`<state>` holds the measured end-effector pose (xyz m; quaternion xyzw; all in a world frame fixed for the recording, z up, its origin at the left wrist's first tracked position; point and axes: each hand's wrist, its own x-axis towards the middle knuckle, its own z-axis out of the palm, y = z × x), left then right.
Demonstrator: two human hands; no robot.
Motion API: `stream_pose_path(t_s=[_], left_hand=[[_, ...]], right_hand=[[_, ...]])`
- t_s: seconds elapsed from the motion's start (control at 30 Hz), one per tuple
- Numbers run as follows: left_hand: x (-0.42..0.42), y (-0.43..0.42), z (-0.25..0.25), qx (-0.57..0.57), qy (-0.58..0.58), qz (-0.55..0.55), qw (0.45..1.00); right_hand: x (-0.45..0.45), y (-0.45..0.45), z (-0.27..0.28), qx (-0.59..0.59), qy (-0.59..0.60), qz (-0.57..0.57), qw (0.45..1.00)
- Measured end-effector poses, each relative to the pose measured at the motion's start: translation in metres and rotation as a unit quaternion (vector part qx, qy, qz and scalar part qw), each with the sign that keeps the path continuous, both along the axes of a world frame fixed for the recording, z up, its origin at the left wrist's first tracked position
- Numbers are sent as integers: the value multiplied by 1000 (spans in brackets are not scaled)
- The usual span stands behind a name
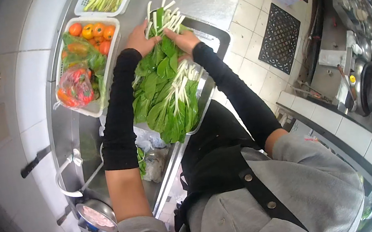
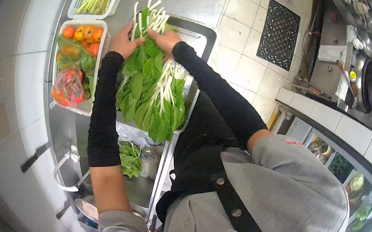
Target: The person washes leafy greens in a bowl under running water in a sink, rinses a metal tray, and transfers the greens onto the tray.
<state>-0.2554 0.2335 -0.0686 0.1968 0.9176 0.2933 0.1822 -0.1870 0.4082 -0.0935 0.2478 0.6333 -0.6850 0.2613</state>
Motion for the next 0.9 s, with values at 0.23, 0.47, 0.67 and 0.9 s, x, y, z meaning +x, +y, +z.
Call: stream_pose_path(t_s=[0.23, 0.47, 0.67, 0.9], left_hand=[[34, -4, -31, 52, 110, 9, 993], [52, 25, -14, -28, 103, 130, 986], [48, 26, -22, -53, 86, 149, 984], [54, 3, -26, 73, 203, 129, 968]], right_hand=[[29, 25, 32, 478, 263, 157, 823], [-157, 57, -50, 160, 339, 16, 927], [-134, 11, -26, 216, 484, 219, 819], [-99, -1, -45, 442, 572, 268, 637]])
